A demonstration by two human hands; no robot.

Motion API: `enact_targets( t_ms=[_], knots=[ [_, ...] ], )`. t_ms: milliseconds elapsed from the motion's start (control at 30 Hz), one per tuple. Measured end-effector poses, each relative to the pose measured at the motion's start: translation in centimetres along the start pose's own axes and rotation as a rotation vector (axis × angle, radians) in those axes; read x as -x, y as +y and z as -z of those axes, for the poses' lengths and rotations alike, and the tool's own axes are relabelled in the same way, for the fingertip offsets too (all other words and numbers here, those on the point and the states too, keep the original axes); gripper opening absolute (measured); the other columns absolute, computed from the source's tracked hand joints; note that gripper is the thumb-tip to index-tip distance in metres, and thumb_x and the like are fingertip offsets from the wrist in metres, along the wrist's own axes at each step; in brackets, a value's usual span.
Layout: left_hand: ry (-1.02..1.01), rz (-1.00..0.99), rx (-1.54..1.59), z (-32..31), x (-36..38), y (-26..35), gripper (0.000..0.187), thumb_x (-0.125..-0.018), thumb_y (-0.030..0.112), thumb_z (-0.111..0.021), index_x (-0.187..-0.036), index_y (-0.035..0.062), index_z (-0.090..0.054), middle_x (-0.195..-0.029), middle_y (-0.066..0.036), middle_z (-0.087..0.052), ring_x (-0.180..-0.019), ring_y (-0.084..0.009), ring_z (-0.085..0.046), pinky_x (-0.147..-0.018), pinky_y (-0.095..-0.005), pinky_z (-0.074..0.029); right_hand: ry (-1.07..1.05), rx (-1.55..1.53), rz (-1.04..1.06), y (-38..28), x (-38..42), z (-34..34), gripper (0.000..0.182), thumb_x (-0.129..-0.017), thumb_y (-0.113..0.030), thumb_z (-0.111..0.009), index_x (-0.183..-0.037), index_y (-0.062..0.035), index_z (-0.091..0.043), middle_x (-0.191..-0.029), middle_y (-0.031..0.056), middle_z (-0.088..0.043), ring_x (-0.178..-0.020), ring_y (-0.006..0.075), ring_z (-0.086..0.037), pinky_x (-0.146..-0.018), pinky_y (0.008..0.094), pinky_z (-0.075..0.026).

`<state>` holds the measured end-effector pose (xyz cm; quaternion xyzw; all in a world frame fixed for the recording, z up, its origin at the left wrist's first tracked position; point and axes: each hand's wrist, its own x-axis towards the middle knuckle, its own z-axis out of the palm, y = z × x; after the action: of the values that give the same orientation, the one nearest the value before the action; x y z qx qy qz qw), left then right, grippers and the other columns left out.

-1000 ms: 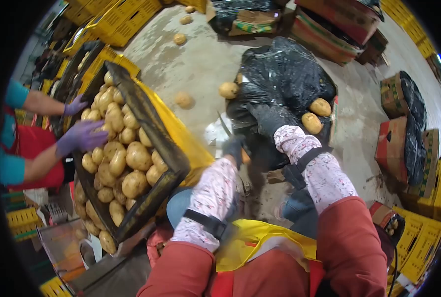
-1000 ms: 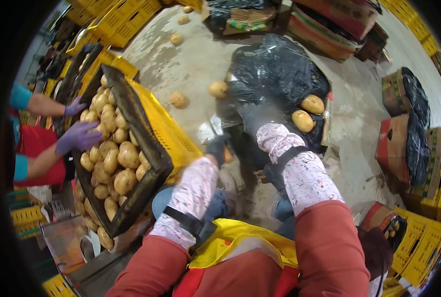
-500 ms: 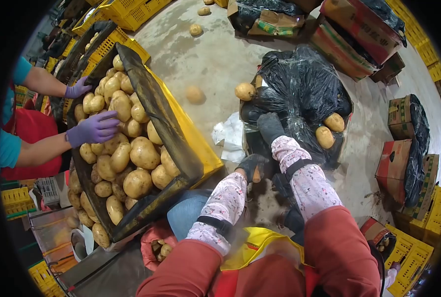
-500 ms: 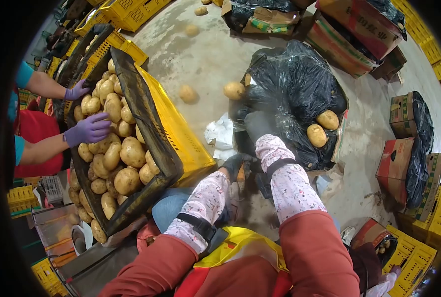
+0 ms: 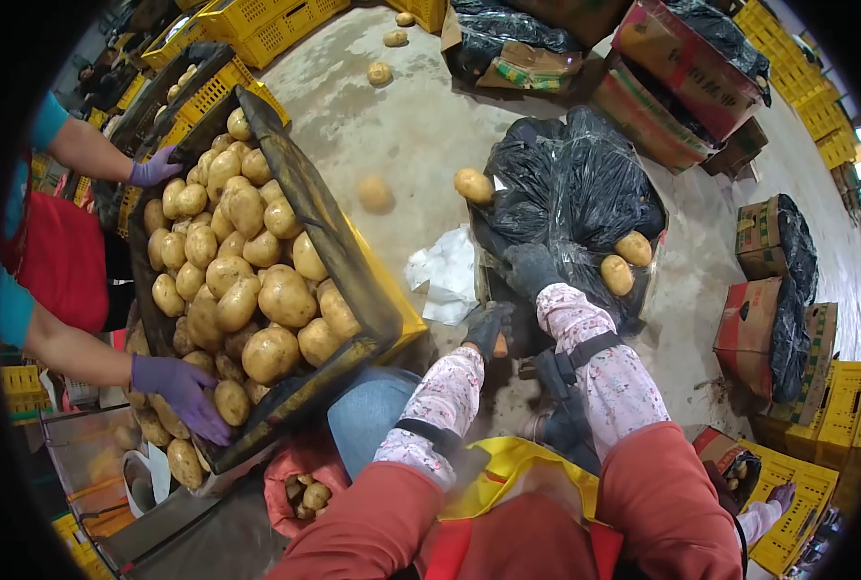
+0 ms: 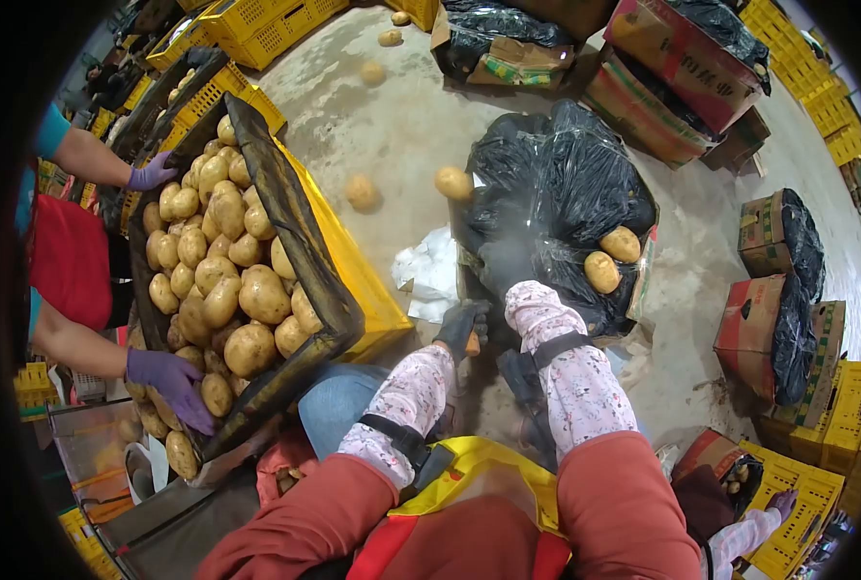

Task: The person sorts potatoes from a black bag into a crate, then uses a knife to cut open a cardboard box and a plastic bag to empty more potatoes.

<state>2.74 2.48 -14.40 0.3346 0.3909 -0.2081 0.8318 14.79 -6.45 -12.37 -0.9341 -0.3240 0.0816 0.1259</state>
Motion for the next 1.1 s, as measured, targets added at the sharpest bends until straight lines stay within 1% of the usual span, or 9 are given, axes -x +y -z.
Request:
enact_targets(
  t_ms=[400, 433, 467, 500, 567, 633, 700, 900, 1100],
  knots=[
    [-0.287, -0.059, 0.235, -0.1, -1.1, -1.7, 0.005, -0.087, 0.018, -0.053, -0.085, 0.0137, -0.05, -0.057, 0.004, -0.037, -0.044, -0.008, -0.037, -0.039, -0.0238, -0.029, -0.022, -0.062, 0.003, 1.8, 0.6, 1.3, 0.027, -0.076, -0.036, -0.059, -0.086, -0.0112, -0.066, -0.087, 0.0133, -0.064, -0.086, 0.032, -0.06, -0.078, 0.0423, -0.045],
    [-0.429, -0.174, 0.362, 1.9, -4.9, -1.7, 0.014, -0.089, 0.027, -0.05, -0.087, 0.0132, -0.05, -0.058, 0.005, -0.039, -0.046, -0.007, -0.039, -0.041, -0.0225, -0.03, -0.114, -0.05, -0.034, 2.1, 0.6, 1.7, 0.027, -0.077, -0.036, -0.058, -0.089, -0.0126, -0.066, -0.087, 0.0128, -0.064, -0.087, 0.0317, -0.06, -0.079, 0.0422, -0.045],
    [-0.18, -0.415, 0.255, -1.8, -0.5, 2.7, 0.023, -0.091, 0.035, -0.045, -0.084, 0.0134, -0.048, -0.06, 0.008, -0.039, -0.049, -0.0058, -0.04, -0.043, -0.0208, -0.032, -0.207, -0.048, -0.083, 2.3, 1.1, 2.0, 0.028, -0.077, -0.035, -0.058, -0.093, -0.0139, -0.066, -0.088, 0.0123, -0.064, -0.089, 0.0313, -0.06, -0.08, 0.042, -0.045],
    [-0.69, -0.511, 0.38, -1.2, -1.7, 5.9, 0.025, -0.091, 0.036, -0.047, -0.081, 0.0133, -0.046, -0.061, 0.007, -0.041, -0.054, -0.0045, -0.043, -0.046, -0.0203, -0.036, -0.204, -0.055, -0.104, 2.2, 1.8, 2.4, 0.028, -0.077, -0.035, -0.058, -0.093, -0.0139, -0.066, -0.088, 0.0123, -0.064, -0.089, 0.0313, -0.06, -0.08, 0.042, -0.045],
    [-0.605, -0.506, 0.422, -3.5, 2.4, 9.9, 0.021, -0.089, 0.027, -0.052, -0.077, 0.0116, -0.043, -0.061, 0.004, -0.042, -0.05, -0.0047, -0.044, -0.042, -0.0223, -0.036, -0.193, -0.04, -0.034, 1.7, 1.8, 3.6, 0.026, -0.076, -0.03, -0.056, -0.094, -0.014, -0.067, -0.089, 0.0132, -0.065, -0.089, 0.0315, -0.06, -0.081, 0.0424, -0.045],
    [-0.309, -0.492, -0.059, -5.6, 5.2, 9.9, 0.014, -0.086, 0.018, -0.057, -0.081, 0.0082, -0.048, -0.06, 0.002, -0.044, -0.042, -0.005, -0.04, -0.037, -0.0226, -0.033, -0.193, -0.025, -0.029, 1.2, 2.0, 3.6, 0.025, -0.074, -0.027, -0.056, -0.091, -0.0127, -0.067, -0.088, 0.014, -0.065, -0.088, 0.0316, -0.06, -0.08, 0.0424, -0.045],
    [-0.192, -0.486, -0.202, -5.1, 5.4, 7.3, 0.017, -0.083, 0.011, -0.058, -0.1, 0.0047, -0.056, -0.058, 0.001, -0.046, -0.04, -0.0079, -0.041, -0.035, -0.0246, -0.035, -0.185, -0.013, -0.038, 0.7, 2.3, 4.3, 0.024, -0.073, -0.024, -0.056, -0.089, -0.0115, -0.068, -0.088, 0.0147, -0.065, -0.086, 0.0316, -0.061, -0.079, 0.0423, -0.046],
    [0.071, -0.258, 0.043, -2.4, 6.0, -0.3, 0.015, -0.084, 0.01, -0.058, -0.098, 0.0058, -0.059, -0.062, -0.001, -0.05, -0.045, -0.0101, -0.046, -0.037, -0.0244, -0.039, -0.147, -0.021, 0.078, 0.4, 5.4, 7.7, 0.02, -0.069, -0.021, -0.059, -0.076, -0.0038, -0.066, -0.078, 0.018, -0.063, -0.079, 0.0326, -0.061, -0.073, 0.043, -0.046],
    [0.103, -0.649, -0.541, -3.8, 6.4, 1.4, 0.026, -0.08, 0.014, -0.065, -0.102, 0.0066, -0.052, -0.069, -0.001, -0.053, -0.048, -0.0096, -0.047, -0.04, -0.0234, -0.039, 0.21, -0.042, 0.203, 1.9, 6.9, 3.7, 0.021, -0.069, -0.018, -0.061, -0.085, -0.0049, -0.062, -0.092, 0.018, -0.06, -0.088, 0.0329, -0.057, -0.077, 0.0422, -0.045]
  ],
)
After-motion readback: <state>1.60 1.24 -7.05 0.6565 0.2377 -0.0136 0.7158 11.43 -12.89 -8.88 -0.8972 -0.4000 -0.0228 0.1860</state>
